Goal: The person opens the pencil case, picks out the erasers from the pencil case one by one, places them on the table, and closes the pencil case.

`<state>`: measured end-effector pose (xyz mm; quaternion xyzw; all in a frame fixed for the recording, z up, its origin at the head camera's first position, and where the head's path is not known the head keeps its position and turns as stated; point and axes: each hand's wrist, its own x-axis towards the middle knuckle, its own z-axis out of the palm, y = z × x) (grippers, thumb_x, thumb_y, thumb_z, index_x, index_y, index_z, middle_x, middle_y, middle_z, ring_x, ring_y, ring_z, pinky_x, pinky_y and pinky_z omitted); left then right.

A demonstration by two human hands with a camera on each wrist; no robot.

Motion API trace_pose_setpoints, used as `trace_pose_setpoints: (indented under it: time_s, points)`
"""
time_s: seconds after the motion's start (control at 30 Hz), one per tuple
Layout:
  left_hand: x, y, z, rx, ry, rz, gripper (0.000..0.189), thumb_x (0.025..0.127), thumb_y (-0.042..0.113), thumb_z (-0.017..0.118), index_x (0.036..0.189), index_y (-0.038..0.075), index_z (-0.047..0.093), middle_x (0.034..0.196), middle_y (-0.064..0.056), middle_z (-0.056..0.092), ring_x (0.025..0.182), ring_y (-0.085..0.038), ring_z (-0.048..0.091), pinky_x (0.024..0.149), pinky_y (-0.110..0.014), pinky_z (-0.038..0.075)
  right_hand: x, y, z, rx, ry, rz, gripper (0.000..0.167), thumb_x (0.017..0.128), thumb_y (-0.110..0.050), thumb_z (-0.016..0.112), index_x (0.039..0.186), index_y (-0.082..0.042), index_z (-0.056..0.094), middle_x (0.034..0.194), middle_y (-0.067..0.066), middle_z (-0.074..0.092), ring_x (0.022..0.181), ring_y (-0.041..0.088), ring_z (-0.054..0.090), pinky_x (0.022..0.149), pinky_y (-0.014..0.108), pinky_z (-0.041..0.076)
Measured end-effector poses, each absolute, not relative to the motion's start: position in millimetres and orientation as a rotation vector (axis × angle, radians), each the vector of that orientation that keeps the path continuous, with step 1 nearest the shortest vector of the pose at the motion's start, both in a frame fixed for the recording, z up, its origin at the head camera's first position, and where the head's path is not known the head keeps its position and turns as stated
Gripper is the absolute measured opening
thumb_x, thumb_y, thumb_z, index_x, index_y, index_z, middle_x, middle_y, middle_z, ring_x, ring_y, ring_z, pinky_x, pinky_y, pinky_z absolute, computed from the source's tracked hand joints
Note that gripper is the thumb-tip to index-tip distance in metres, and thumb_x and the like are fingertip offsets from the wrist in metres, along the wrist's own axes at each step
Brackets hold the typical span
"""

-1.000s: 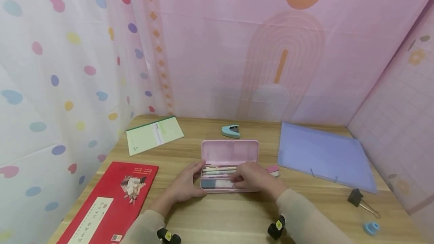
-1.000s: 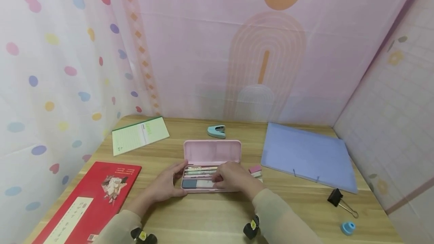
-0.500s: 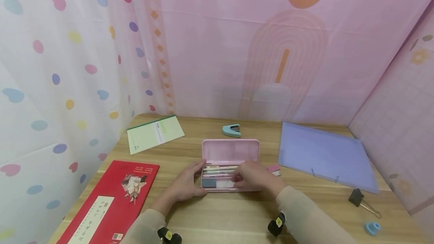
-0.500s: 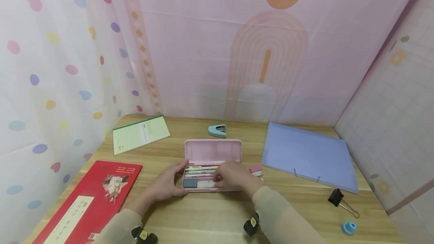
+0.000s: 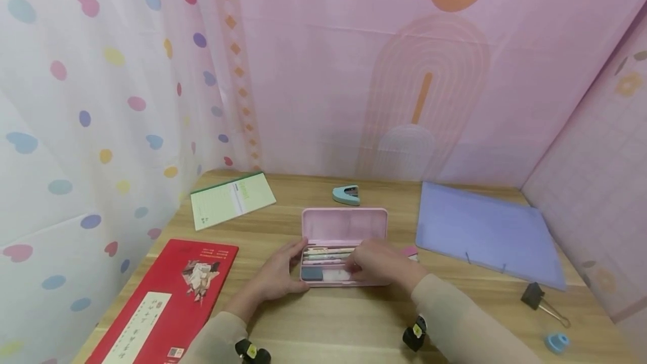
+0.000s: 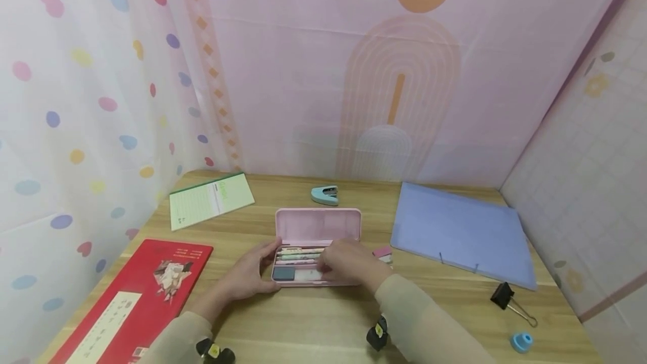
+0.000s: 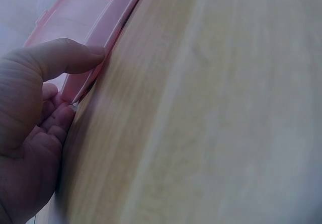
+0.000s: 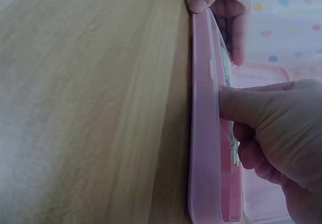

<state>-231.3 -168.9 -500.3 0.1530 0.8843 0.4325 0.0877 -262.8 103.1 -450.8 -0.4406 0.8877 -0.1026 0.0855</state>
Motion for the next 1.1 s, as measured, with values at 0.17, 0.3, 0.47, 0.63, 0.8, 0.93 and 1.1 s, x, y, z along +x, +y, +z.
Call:
trace_pose_setpoints:
  time_s: [0.17, 0.3, 0.47, 0.63, 0.8, 0.93, 1.1]
  points:
    - [-231.3, -167.4, -501.1, 0.462, 2.621, 1.270, 0.103, 0.069, 0.032, 0.087, 0.152, 0.020, 0.028, 0.151, -0.005, 0.034, 0.130, -0.025, 0.043, 0.108, -0.047, 0.034, -264.5, 107.0, -453.0, -1.194, 2.608, -0.455, 0.006, 0.083, -0.025, 0.074, 0.090, -0.025, 0.074, 0.069, -0.017, 0.057, 0.061, 0.004, 0.049, 0.056, 0.021, 0.043]
    - [-230.6, -166.1, -502.1, 0.461, 2.631, 1.251, 0.103, 0.069, 0.033, 0.087, 0.152, 0.020, 0.028, 0.151, -0.005, 0.034, 0.131, -0.026, 0.042, 0.108, -0.046, 0.035, -263.8, 112.6, -454.2, -1.150, 2.614, -0.525, 0.010, 0.080, -0.026, 0.075, 0.090, -0.024, 0.074, 0.064, -0.015, 0.055, 0.059, 0.003, 0.049, 0.052, 0.021, 0.042]
    - [-228.7, -165.2, -500.5, 0.462, 2.648, 1.250, 0.102, 0.069, 0.032, 0.087, 0.152, 0.018, 0.029, 0.151, -0.007, 0.034, 0.132, -0.027, 0.041, 0.108, -0.047, 0.035, -258.5, 121.8, -454.2, -1.100, 2.648, -0.674, 0.013, 0.079, -0.025, 0.073, 0.092, -0.021, 0.072, 0.066, -0.015, 0.055, 0.061, 0.002, 0.050, 0.055, 0.021, 0.044]
    - [-228.6, -165.6, -500.0, 0.466, 2.641, 1.263, 0.101, 0.069, 0.033, 0.086, 0.152, 0.018, 0.030, 0.152, -0.008, 0.033, 0.132, -0.029, 0.040, 0.109, -0.048, 0.033, -247.9, 135.4, -459.7, -1.094, 2.696, -0.870, 0.014, 0.077, -0.021, 0.073, 0.089, -0.019, 0.069, 0.071, -0.015, 0.059, 0.065, 0.000, 0.055, 0.059, 0.020, 0.049]
    - [-229.3, -166.6, -501.8, 0.455, 2.645, 1.252, 0.102, 0.069, 0.034, 0.086, 0.152, 0.021, 0.029, 0.153, -0.006, 0.032, 0.134, -0.028, 0.038, 0.109, -0.047, 0.033, -229.9, 158.9, -461.3, -0.994, 2.735, -1.115, 0.016, 0.075, -0.013, 0.075, 0.086, -0.020, 0.067, 0.073, -0.013, 0.060, 0.064, 0.002, 0.056, 0.056, 0.022, 0.051]
    - [-228.1, -167.1, -499.9, 0.430, 2.643, 1.253, 0.102, 0.069, 0.033, 0.086, 0.152, 0.022, 0.029, 0.153, -0.005, 0.031, 0.135, -0.028, 0.038, 0.109, -0.048, 0.032, -212.9, 193.4, -459.0, -0.904, 2.814, -1.212, 0.019, 0.074, -0.011, 0.077, 0.088, -0.021, 0.070, 0.073, -0.014, 0.059, 0.061, 0.002, 0.054, 0.052, 0.022, 0.049]
    - [-228.5, -169.7, -498.0, 0.446, 2.660, 1.240, 0.102, 0.070, 0.033, 0.086, 0.152, 0.020, 0.028, 0.153, -0.008, 0.031, 0.133, -0.030, 0.040, 0.108, -0.048, 0.034, -189.3, 244.7, -464.3, -0.769, 2.856, -1.212, 0.016, 0.076, -0.009, 0.077, 0.090, -0.015, 0.072, 0.069, -0.013, 0.060, 0.056, 0.001, 0.052, 0.046, 0.023, 0.046]
